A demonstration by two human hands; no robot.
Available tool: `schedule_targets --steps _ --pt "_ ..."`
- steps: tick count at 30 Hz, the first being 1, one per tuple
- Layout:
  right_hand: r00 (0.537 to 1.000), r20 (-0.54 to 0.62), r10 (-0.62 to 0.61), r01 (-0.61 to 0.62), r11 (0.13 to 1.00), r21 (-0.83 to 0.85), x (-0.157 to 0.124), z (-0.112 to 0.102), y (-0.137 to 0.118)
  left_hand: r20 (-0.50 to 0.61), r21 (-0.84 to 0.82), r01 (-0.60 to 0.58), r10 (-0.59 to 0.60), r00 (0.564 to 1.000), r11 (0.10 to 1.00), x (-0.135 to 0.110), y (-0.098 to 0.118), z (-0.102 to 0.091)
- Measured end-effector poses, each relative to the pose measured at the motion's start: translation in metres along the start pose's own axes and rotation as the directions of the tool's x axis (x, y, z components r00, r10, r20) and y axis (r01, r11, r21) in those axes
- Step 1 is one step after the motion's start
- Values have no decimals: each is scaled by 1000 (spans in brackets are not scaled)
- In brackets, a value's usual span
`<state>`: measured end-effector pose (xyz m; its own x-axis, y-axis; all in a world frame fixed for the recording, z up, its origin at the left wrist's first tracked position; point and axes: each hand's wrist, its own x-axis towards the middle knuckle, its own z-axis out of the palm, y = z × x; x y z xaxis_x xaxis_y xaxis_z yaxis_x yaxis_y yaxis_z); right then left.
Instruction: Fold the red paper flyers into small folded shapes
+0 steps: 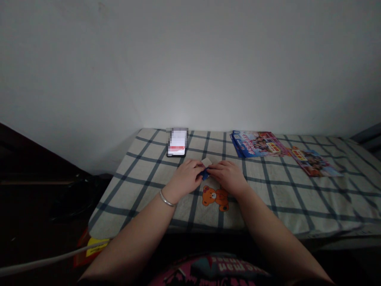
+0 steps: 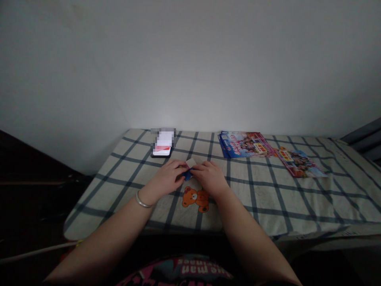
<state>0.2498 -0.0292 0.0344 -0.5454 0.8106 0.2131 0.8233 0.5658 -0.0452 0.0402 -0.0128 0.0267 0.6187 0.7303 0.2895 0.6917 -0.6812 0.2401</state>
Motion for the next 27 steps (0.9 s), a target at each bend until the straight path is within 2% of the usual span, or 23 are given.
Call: schedule_targets --steps 6,10,17,27 --pt "995 -3 104 -104 995 -13 0 1 1 56 44 -77 75 996 996 1 1 -5" --pt "990 -16 138 -137 990 42 1 3 3 75 92 -92 85 994 992 4 0 -2" --pt "989 -50 142 -137 986 93 0 2 3 83 130 -159 149 985 979 7 1 4" --pt "989 -48 141 -136 986 99 0 0 -3 105 222 -167 147 984 961 5 8 2"
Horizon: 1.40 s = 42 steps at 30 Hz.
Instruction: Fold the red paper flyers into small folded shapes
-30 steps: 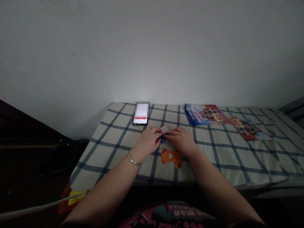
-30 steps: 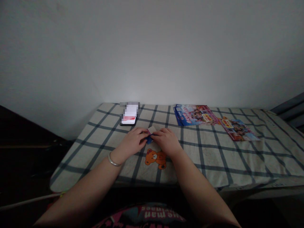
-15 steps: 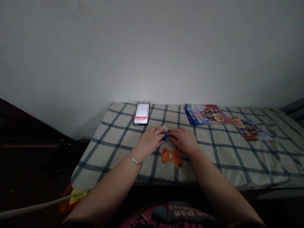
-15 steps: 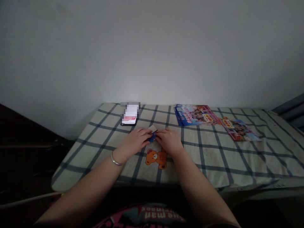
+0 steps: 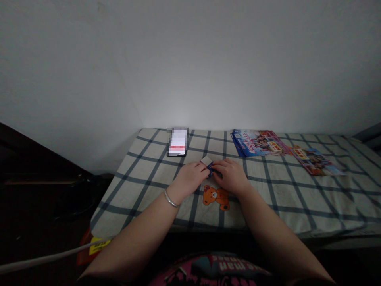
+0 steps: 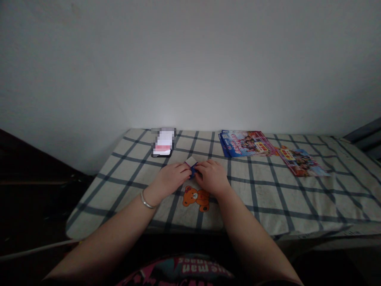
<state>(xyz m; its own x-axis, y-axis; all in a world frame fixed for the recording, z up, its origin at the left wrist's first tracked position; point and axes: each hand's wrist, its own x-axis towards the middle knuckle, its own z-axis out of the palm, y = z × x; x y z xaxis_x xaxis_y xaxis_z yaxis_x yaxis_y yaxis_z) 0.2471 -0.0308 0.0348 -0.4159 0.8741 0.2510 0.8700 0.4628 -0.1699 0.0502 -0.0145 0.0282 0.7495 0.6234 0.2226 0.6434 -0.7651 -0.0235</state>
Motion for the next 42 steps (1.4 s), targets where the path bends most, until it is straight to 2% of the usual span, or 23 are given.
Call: schedule_targets --steps 5,15,23,29,37,42 --pt "1000 -5 -24 24 1000 1 -1 -3 -3 -3 12 33 -33 999 999 1 1 -1" --pt "998 -2 -70 70 997 27 3 6 8 -47 -124 127 -134 990 984 3 -4 4" --pt "998 -26 -50 51 997 54 5 8 9 -74 -275 74 -98 992 959 2 -8 1" --pt "998 -40 -38 41 995 89 6 10 11 -65 -192 99 -113 991 976 5 -6 4" --pt "997 -49 62 -55 990 133 6 11 10 -93 -41 278 -281 955 960 -2 -3 -6" --pt "995 -53 81 -73 989 131 6 12 9 -108 -8 297 -296 949 955 -3 0 -6"
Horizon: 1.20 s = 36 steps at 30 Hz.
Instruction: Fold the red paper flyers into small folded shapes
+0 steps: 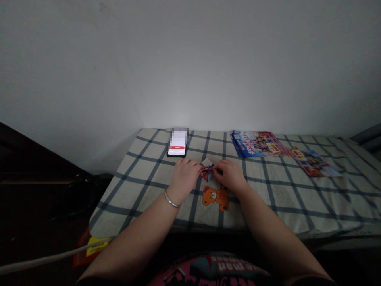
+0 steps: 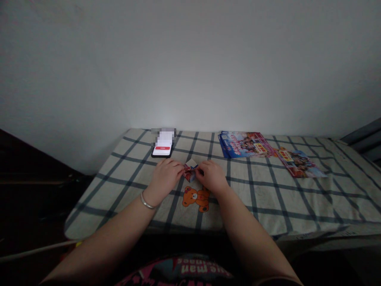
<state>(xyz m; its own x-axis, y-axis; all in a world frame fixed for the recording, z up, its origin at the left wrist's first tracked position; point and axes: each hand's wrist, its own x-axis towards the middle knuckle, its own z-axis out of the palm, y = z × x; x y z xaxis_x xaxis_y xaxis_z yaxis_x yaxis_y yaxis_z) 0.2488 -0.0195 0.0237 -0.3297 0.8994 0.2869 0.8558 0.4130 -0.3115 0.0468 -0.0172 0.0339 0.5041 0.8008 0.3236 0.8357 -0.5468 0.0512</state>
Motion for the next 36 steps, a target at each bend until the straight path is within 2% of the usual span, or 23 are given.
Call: schedule_targets --steps 5,12,21,25,29,33,36 --pt "1000 -15 5 -5 1000 0 0 1 1 -16 27 48 -48 999 998 -1 0 2" --pt "1000 -21 20 -19 996 87 -1 0 4 0 16 67 -67 998 998 0 -1 3" --pt "998 4 59 -60 997 53 0 1 2 -9 9 137 -137 990 990 -1 2 5" --pt "996 -16 83 -81 993 90 0 1 2 7 -18 167 -167 986 986 -1 0 9" --pt "997 -8 77 -76 991 109 0 2 3 24 -70 126 -124 992 990 0 -3 12" --pt "996 24 84 -86 991 104 0 1 3 -3 -103 46 -47 999 994 2 -1 11" --pt "996 49 73 -77 993 92 -1 0 1 0 -162 36 -36 999 986 4 3 12"
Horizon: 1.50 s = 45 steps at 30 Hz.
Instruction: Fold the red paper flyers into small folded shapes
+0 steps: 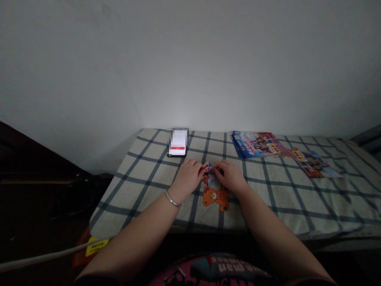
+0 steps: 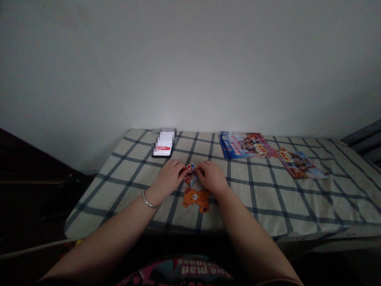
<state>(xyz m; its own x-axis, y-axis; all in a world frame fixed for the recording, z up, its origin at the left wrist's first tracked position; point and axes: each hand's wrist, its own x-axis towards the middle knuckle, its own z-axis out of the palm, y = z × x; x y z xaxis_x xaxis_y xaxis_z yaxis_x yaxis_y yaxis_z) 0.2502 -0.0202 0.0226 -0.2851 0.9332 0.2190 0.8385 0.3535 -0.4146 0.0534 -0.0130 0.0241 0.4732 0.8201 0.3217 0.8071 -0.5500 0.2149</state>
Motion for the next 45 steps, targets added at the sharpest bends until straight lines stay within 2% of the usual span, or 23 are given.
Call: schedule_targets --steps 8,15,25,28,31,33,37,41,45 --pt "999 19 -41 42 999 -14 0 -4 0 10 -96 -10 11 1000 995 3 1 5" --pt "995 96 -27 43 985 -166 0 -19 7 19 -69 10 -9 1000 998 4 3 2" --pt "987 157 -24 45 990 -135 1 -19 24 17 -106 35 -33 999 994 5 0 2" --pt "990 137 17 -9 998 -63 0 -21 33 26 -151 52 -48 999 987 4 -3 2" --pt "1000 27 1 -3 999 54 0 -19 35 26 -183 62 -58 998 981 3 -3 2" --pt "999 -51 -8 16 988 153 1 -16 31 17 -180 68 -66 998 981 3 -1 2" --pt "996 -73 -41 58 968 244 3 -7 17 12 -135 51 -50 999 990 3 7 -1" --pt "992 -115 -42 68 971 228 4 -3 10 26 -93 -19 21 999 996 4 9 -2" --pt "996 -86 -26 30 998 51 3 -5 14 12 -131 -12 14 1000 991 2 7 0"
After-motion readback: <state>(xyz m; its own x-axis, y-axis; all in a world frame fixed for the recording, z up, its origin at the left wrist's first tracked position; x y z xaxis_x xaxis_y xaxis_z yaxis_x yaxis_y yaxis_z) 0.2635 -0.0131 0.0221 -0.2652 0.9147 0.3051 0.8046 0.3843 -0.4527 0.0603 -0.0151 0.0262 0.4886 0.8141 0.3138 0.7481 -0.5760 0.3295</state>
